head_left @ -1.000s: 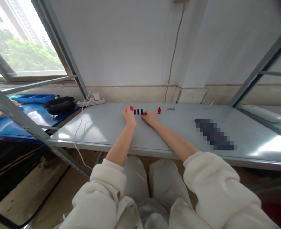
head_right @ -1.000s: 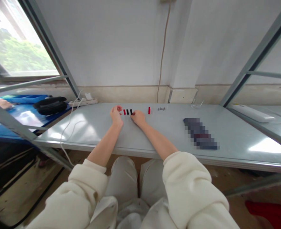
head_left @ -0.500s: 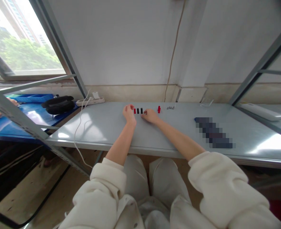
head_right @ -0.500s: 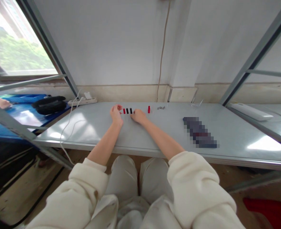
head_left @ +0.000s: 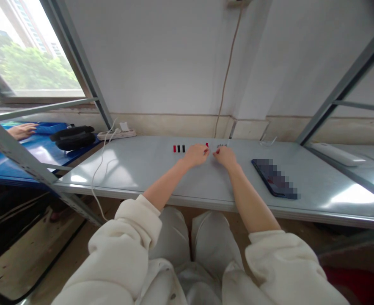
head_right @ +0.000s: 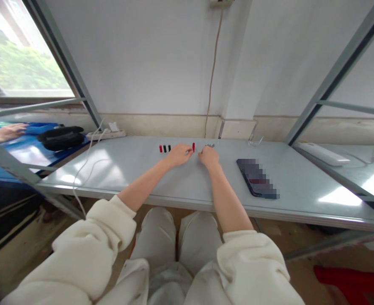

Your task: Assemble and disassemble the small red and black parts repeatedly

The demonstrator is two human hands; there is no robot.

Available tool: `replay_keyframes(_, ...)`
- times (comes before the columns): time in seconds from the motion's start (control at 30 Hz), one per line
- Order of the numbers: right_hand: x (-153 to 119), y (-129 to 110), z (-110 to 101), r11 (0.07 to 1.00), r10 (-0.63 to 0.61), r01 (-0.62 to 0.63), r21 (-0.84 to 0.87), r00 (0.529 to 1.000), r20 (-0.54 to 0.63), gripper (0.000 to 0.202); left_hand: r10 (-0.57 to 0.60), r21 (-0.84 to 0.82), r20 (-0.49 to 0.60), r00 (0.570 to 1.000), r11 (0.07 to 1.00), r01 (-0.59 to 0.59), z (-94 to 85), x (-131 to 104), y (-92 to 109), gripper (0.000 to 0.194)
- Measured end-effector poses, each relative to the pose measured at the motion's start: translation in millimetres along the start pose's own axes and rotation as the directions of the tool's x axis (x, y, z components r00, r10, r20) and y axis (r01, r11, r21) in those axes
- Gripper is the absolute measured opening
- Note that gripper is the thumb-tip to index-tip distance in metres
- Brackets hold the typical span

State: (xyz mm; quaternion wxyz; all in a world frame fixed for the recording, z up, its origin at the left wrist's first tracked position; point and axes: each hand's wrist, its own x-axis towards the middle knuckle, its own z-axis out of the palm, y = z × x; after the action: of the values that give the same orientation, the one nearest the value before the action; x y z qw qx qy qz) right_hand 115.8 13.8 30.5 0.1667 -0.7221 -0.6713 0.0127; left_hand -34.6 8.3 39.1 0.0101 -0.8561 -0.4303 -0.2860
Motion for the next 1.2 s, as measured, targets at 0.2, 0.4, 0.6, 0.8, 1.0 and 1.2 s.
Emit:
replay_keyframes(0.2,-1.7,-5.2,13.9,0.996,-0.06,0.058,-0.066,0.998,-0.02,0.032,-0.142,0.171,0.015,0.99,0.976,0.138,16.4,2.8,5.7,0.041)
replay_keyframes(0.4,0.5,-2.4,15.7,0.997,-0.01,0.007,-0.075,0.999,-0.031,0.032,-0.143,0.237,0.081,0.986,0.964,0.12,22.5,0.4,2.2,0.054)
replay_keyframes(0.6,1.5,-4.9,19.2,0.999,0.011,-0.012,-0.039,1.0,-0.029,0.033,-0.116,0.266,0.077,0.99,0.96,0.092,25.6,5.4,0.9,0.034)
replay_keyframes(0.8,5.9,-7.7,26.4,0.999,0.044,-0.045,-0.017,0.998,-0.049,0.033,-0.158,0.205,-0.005,0.987,0.966,0.156,31.3,14.9,-1.5,0.021)
replay_keyframes(1.0,10.9,-6.3,32.0,0.999,0.044,-0.044,0.012,0.997,-0.069,0.034,-0.11,0.012,-0.065,0.992,0.994,0.111,21.3,4.4,-11.5,0.013)
replay_keyframes(1.2,13.2,-6.4,30.5,0.999,0.032,-0.03,0.029,0.997,-0.071,0.028,-0.079,-0.098,-0.248,0.965,0.994,0.056,11.0,-15.6,-26.2,0.007)
